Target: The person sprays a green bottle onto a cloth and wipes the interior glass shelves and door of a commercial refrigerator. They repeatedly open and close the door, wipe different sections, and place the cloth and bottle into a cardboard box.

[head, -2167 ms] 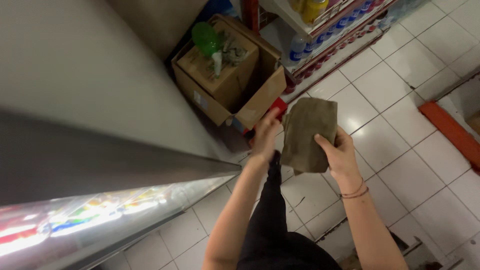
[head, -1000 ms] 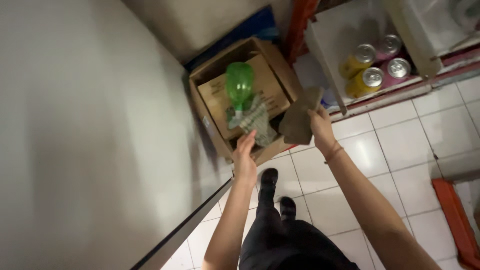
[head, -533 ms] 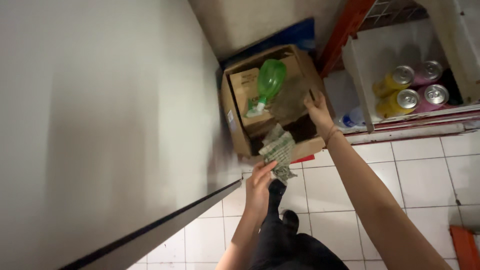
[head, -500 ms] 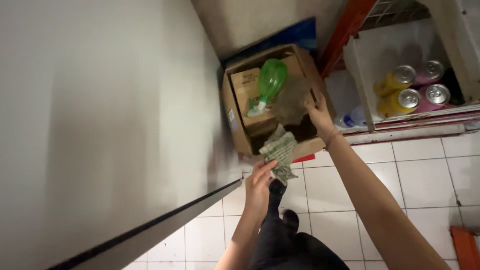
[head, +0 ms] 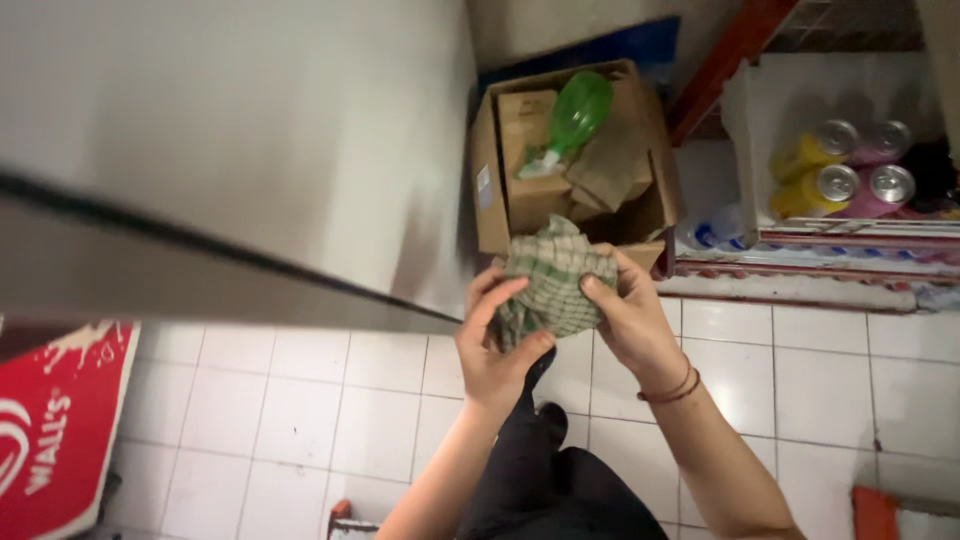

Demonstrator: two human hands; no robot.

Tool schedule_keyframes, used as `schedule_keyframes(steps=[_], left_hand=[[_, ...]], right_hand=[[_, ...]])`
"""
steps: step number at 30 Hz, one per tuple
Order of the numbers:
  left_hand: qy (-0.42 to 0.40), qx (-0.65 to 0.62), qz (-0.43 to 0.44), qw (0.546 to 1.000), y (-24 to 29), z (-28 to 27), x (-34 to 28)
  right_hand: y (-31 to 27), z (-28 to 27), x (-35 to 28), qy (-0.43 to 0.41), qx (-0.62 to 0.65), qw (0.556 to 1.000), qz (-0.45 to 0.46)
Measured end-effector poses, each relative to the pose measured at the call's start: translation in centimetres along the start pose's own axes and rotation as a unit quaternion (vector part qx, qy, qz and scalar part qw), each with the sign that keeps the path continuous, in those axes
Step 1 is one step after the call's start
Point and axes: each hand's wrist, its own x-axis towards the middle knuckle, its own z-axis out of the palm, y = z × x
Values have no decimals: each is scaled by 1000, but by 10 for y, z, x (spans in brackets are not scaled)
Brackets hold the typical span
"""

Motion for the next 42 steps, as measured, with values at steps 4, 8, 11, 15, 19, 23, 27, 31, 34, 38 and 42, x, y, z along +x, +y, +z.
schedule_keyframes(steps=[4,8,11,15,19,23,27,31,34,38,42], left_hand=[[16,-18,25,999,41,-7,-12],[73,-121,-71,987,71,-26,-28],[149,-62,-23,987,84,-66,-34],[294,188,233,908,135,-145,5],[365,178,459,790,238,-210,105],[230,408,528,708,295,-242,206],[41,497,525,690,237,-273,205],[-145,504,691,497,198,-322,170],[-107,506,714,472,243,-340,197],[112,507,667,534,358,-310,264],[136,419,693,570,409,-257,242]], right_hand=[[17,36,-14,29,59,995,70],[21,79,-14,-41,19,997,65],[9,108,-5,-118,-270,953,-72],[-10,158,4,-227,-240,932,-150],[-26,217,8,-207,-235,925,-215],[-47,284,7,-180,-261,870,-376],[-58,346,22,-75,-319,774,-542],[-55,380,35,-15,-353,682,-641],[-52,395,48,6,-357,641,-679],[-65,399,66,47,-367,597,-712],[-79,388,64,72,-409,562,-715]])
